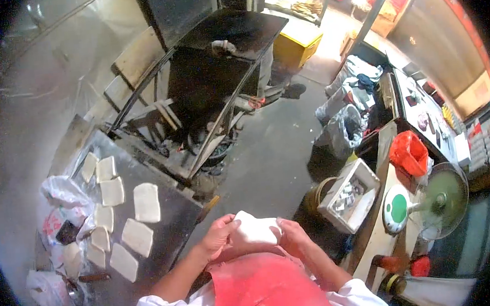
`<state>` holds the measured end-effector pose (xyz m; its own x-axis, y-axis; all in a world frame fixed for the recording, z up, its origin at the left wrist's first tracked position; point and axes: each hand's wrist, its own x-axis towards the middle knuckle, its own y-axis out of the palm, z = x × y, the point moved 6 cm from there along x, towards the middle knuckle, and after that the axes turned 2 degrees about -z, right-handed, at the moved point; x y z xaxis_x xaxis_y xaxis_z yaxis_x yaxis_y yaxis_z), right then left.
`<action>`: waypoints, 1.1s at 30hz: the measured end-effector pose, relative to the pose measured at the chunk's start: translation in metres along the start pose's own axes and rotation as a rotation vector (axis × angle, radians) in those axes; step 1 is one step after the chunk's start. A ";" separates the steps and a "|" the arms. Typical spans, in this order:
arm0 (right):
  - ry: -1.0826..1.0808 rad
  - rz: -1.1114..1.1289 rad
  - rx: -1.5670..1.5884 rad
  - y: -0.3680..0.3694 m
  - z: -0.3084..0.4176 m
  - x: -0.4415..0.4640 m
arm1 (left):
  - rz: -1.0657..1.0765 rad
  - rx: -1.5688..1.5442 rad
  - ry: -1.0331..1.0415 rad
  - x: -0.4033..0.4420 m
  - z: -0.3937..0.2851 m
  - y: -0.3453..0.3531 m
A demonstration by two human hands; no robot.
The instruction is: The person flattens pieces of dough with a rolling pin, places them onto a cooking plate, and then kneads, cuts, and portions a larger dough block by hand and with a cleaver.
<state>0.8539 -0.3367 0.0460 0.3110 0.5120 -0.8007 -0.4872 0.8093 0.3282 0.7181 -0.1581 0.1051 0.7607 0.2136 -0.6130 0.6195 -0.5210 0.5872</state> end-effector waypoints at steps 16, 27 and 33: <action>-0.256 0.226 -0.252 -0.042 0.251 0.110 | -0.237 0.149 0.280 0.187 -0.069 0.095; -0.094 0.507 -0.307 0.061 0.352 0.183 | -0.520 -0.140 0.667 0.197 -0.155 0.092; -0.127 0.421 -0.510 0.095 0.387 0.240 | -0.614 -0.242 0.610 0.241 -0.186 0.056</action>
<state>1.1981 -0.0257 0.0794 0.0882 0.8094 -0.5806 -0.9027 0.3113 0.2969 0.9728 0.0176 0.0884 0.2098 0.8349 -0.5088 0.9225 0.0035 0.3861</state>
